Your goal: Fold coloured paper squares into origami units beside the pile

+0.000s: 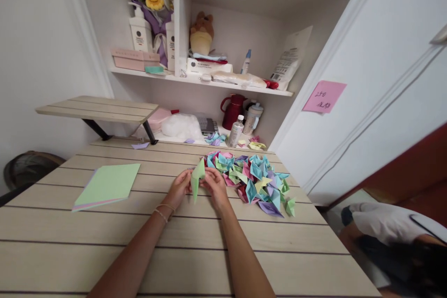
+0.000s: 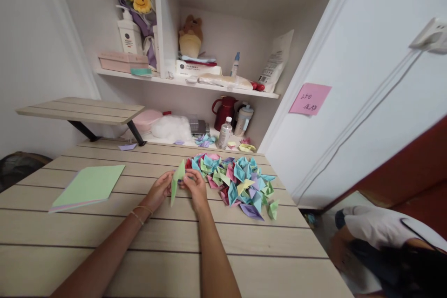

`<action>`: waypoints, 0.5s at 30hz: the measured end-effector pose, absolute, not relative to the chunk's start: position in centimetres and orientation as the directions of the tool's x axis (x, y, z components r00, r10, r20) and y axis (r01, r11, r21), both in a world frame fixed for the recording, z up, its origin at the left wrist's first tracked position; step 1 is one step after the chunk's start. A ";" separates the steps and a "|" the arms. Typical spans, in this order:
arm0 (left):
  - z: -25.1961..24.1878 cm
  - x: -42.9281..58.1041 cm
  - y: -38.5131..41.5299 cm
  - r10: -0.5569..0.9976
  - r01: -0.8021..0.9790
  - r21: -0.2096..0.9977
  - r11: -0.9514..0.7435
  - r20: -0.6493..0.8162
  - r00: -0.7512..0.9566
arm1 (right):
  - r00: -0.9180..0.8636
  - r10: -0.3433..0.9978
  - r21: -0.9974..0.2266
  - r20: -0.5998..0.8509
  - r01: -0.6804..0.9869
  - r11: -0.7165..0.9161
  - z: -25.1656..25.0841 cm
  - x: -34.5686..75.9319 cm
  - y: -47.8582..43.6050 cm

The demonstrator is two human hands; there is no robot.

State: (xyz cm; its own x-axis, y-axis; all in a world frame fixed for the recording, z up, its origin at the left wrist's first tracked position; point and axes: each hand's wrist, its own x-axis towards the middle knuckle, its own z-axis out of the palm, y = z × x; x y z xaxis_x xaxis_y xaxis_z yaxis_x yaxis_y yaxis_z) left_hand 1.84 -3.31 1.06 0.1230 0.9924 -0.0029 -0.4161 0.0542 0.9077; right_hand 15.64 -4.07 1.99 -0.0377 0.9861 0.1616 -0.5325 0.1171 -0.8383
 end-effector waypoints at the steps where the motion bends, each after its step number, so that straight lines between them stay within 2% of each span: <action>1: 1.0 1.9 -3.3 0.992 -0.414 0.909 0.058 -0.006 0.125 | -0.062 0.985 -0.842 0.162 -0.529 0.105 2.0 15.6 -4.1; 4: 0.8 1.9 -3.2 0.992 -0.426 0.902 0.065 -0.011 0.129 | -0.112 0.981 -0.850 0.157 -0.521 0.076 2.0 15.5 -4.2; 15: 0.8 1.8 -3.2 0.989 -0.427 0.900 0.086 -0.025 0.146 | -0.121 0.980 -0.866 0.159 -0.494 0.080 2.1 15.2 -4.3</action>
